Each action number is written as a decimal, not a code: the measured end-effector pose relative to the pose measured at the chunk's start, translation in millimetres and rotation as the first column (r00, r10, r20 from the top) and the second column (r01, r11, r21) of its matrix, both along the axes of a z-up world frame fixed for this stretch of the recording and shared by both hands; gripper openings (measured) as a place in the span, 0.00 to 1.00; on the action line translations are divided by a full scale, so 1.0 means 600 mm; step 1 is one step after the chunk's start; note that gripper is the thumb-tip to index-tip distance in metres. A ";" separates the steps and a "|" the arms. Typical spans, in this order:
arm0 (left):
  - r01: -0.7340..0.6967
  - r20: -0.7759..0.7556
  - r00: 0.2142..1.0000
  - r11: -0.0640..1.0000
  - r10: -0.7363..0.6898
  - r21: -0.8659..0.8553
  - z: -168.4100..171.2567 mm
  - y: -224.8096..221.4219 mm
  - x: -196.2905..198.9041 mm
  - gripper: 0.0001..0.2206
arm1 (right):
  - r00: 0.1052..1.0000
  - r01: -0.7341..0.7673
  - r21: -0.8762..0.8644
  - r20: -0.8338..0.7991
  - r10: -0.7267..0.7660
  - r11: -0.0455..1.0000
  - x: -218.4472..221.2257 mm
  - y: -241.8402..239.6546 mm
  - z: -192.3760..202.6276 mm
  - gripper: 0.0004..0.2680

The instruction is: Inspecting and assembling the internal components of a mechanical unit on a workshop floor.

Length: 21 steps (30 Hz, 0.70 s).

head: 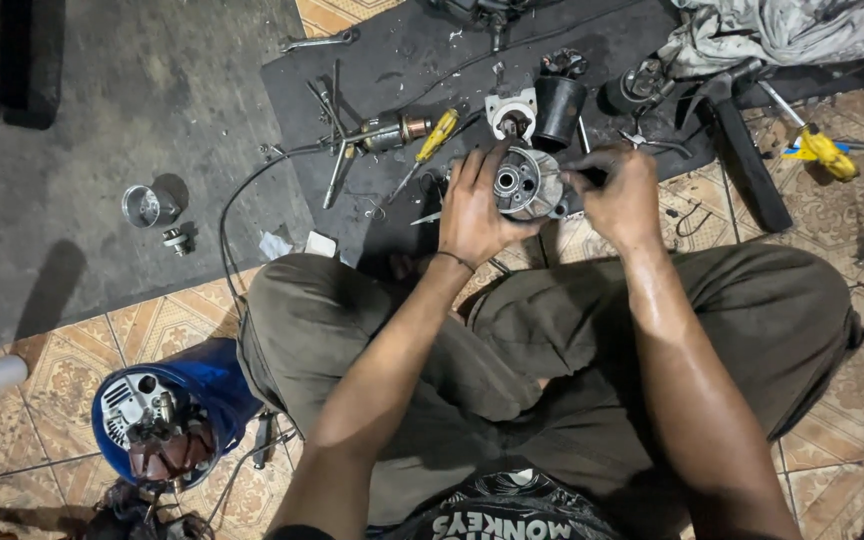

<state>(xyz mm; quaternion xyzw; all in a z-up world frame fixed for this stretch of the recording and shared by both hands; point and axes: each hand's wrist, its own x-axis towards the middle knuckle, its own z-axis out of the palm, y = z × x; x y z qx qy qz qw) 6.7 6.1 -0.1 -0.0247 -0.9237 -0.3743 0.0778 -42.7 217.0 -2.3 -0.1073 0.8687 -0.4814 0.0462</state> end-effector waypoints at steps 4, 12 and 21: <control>-0.059 -0.083 0.995 0.998 0.056 -0.034 -0.008 0.015 0.028 0.51 | 0.992 0.055 -0.023 0.115 -0.052 0.998 0.015 -0.017 0.057 0.05; -0.074 -0.111 0.991 0.997 0.075 0.010 0.010 0.016 0.012 0.47 | 0.982 0.078 -0.011 0.171 -0.075 0.997 0.012 -0.020 0.048 0.05; -0.043 -0.035 0.998 0.991 0.048 0.129 0.011 0.006 0.003 0.46 | 0.987 0.069 -0.015 0.146 -0.066 0.997 0.012 -0.026 0.058 0.05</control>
